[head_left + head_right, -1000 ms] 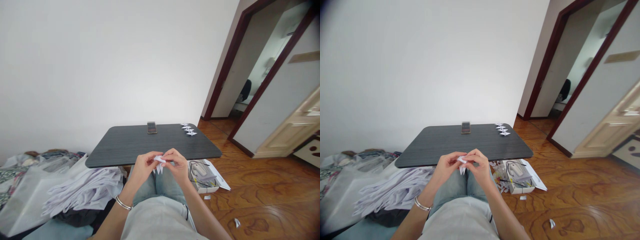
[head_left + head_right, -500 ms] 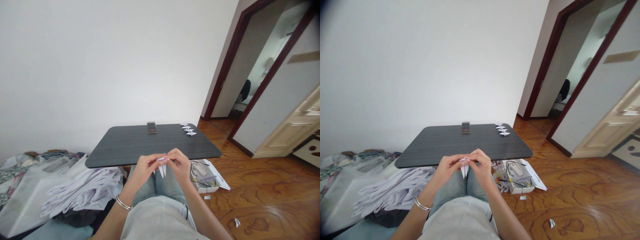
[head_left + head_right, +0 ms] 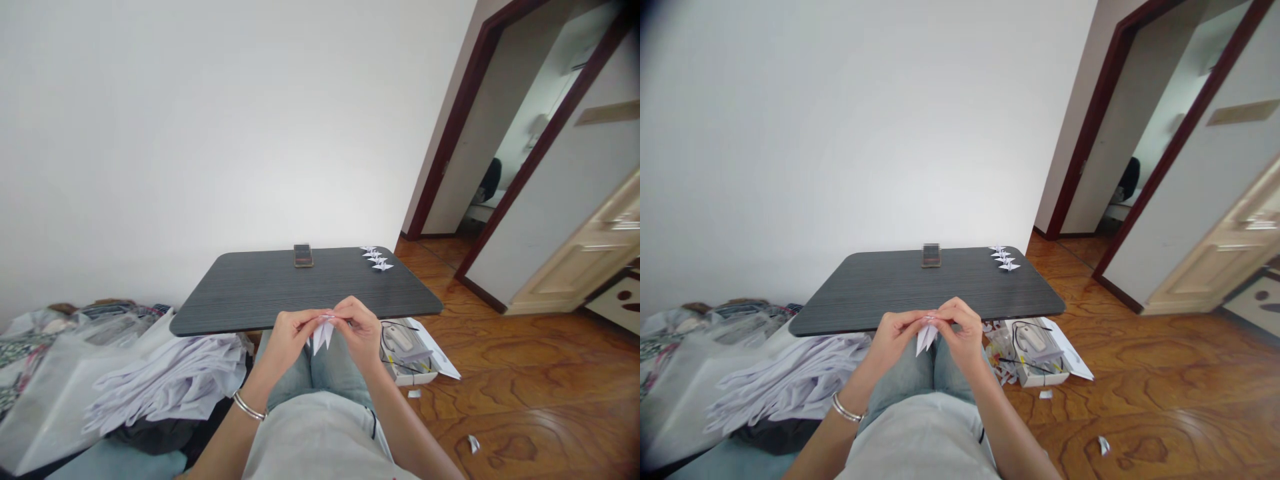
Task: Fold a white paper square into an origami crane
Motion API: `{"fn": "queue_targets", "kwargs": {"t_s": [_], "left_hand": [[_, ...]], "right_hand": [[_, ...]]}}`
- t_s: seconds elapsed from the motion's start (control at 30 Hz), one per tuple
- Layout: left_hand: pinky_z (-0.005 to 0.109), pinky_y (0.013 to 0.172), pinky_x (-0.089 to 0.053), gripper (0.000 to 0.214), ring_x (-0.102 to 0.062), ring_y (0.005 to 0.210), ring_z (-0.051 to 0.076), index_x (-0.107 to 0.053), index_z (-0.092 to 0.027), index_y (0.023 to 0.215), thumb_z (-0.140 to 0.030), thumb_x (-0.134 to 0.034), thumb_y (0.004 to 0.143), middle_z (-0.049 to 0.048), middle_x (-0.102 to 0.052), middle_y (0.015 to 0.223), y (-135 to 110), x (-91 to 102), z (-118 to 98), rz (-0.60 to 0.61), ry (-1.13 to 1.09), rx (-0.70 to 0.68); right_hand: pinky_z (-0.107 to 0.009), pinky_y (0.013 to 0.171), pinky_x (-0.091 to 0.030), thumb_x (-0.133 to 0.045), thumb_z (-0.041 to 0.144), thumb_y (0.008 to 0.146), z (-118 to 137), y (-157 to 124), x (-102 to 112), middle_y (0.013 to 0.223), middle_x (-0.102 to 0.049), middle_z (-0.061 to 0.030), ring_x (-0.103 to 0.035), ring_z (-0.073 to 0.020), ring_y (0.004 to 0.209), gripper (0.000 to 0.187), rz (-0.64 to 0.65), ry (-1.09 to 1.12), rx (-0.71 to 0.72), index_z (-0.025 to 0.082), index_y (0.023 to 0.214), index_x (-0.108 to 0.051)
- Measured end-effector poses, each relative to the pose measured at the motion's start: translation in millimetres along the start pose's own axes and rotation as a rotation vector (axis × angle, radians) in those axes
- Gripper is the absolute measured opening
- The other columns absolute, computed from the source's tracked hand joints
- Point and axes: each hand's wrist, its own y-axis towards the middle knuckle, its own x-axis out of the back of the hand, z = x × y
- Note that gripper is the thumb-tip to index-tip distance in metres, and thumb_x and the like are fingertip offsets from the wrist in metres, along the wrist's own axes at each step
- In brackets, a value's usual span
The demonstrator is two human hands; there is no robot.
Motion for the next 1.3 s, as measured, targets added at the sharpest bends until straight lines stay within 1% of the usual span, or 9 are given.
{"fn": "queue_targets", "kwargs": {"t_s": [0.27, 0.37, 0.5, 0.77, 0.83, 0.93, 1.03, 1.13, 1.3], "left_hand": [[0.023, 0.058, -0.047, 0.03, -0.061, 0.067, 0.017, -0.069, -0.013, 0.099, -0.032, -0.055, 0.079, 0.007, -0.072, 0.081, 2.4, -5.6, 2.9, -0.013, -0.245, 0.119], [0.023, 0.056, -0.047, 0.034, -0.059, 0.06, 0.015, -0.068, -0.011, 0.099, -0.033, -0.059, 0.076, 0.0078, -0.071, 0.077, 2.4, -5.3, 7.4, 0.007, -0.354, 0.152], [0.023, 0.055, -0.048, 0.034, -0.06, 0.063, 0.015, -0.068, -0.012, 0.101, -0.032, -0.06, 0.074, 0.0078, -0.071, 0.079, 2.6, -4.2, 9.1, 0.016, -0.429, 0.189], [0.023, 0.057, -0.051, 0.029, -0.06, 0.058, 0.012, -0.071, -0.011, 0.094, -0.023, -0.059, 0.07, 0.0072, -0.072, 0.079, 4.2, -2.1, 4.2, -0.109, -0.51, 0.264], [0.023, 0.057, -0.051, 0.029, -0.061, 0.058, 0.012, -0.071, -0.011, 0.094, -0.022, -0.058, 0.07, 0.0071, -0.072, 0.082, 3.9, -1.5, 4.2, -0.164, -0.489, 0.265], [0.023, 0.058, -0.051, 0.029, -0.061, 0.058, 0.012, -0.071, -0.012, 0.094, -0.022, -0.054, 0.073, 0.0057, -0.072, 0.083, 3.1, -1.2, 5.1, -0.242, -0.397, 0.215], [0.023, 0.06, -0.052, 0.029, -0.062, 0.062, 0.013, -0.07, -0.014, 0.096, -0.022, -0.051, 0.077, 0.0042, -0.071, 0.084, 1.5, -2.4, 7.2, -0.307, -0.261, 0.101], [0.022, 0.062, -0.051, 0.029, -0.062, 0.068, 0.013, -0.068, -0.018, 0.101, -0.021, -0.047, 0.081, 0.004, -0.07, 0.09, -1.0, -4.1, 9.9, -0.35, -0.088, -0.028], [0.022, 0.068, -0.05, 0.03, -0.062, 0.073, 0.013, -0.066, -0.019, 0.103, -0.019, -0.044, 0.084, 0.0056, -0.068, 0.095, -3.7, -4.0, 14.3, -0.396, 0.122, -0.135]], "right_hand": [[-0.024, 0.048, -0.039, -0.064, 0.018, 0.075, 1.1, -0.1, -0.8, 0.066, -0.058, -0.0017, -0.052, -0.0136, 0.06, 0.007, -0.003, -0.056, -0.016, 0.022, 0.07, -0.067], [-0.026, 0.051, -0.041, -0.064, 0.017, 0.075, 4.4, 0.0, -0.2, 0.069, -0.059, -0.002, -0.054, -0.0143, 0.063, 0.008, 0.039, -0.069, 0.025, 0.024, 0.077, -0.069], [-0.028, 0.056, -0.044, -0.062, 0.015, 0.076, 8.0, -0.7, 0.7, 0.069, -0.06, -0.0016, -0.055, -0.0147, 0.064, 0.012, 0.059, -0.11, 0.061, 0.024, 0.072, -0.069], [-0.028, 0.059, -0.044, -0.064, 0.018, 0.075, 4.6, -3.0, 0.2, 0.074, -0.06, -0.0022, -0.056, -0.0153, 0.067, 0.006, 0.122, -0.086, 0.05, 0.023, 0.074, -0.067], [-0.026, 0.056, -0.043, -0.065, 0.022, 0.074, 2.9, -2.8, 0.5, 0.074, -0.059, -0.0023, -0.054, -0.0145, 0.065, 0.002, 0.036, -0.04, 0.001, 0.022, 0.076, -0.065], [-0.023, 0.049, -0.037, -0.059, 0.029, 0.078, 1.8, -1.6, 1.2, 0.062, -0.053, 0.0, -0.048, -0.0115, 0.055, 0.017, -0.092, 0.012, -0.164, 0.018, 0.065, -0.059], [-0.021, 0.042, -0.03, -0.055, 0.035, 0.08, 2.1, -1.1, -0.3, 0.051, -0.047, 0.0029, -0.039, -0.0074, 0.043, 0.028, 0.016, 0.077, -0.394, 0.016, 0.06, -0.056], [-0.02, 0.039, -0.028, -0.059, 0.037, 0.076, 2.0, -2.5, -4.3, 0.049, -0.049, 0.0032, -0.037, -0.006, 0.04, 0.028, 0.165, 0.13, -0.518, 0.015, 0.058, -0.057], [-0.019, 0.04, -0.034, -0.064, 0.033, 0.072, 2.1, -4.8, -9.0, 0.052, -0.053, 0.0033, -0.043, -0.0072, 0.042, 0.019, 0.109, 0.151, -0.551, 0.016, 0.066, -0.059]]}}
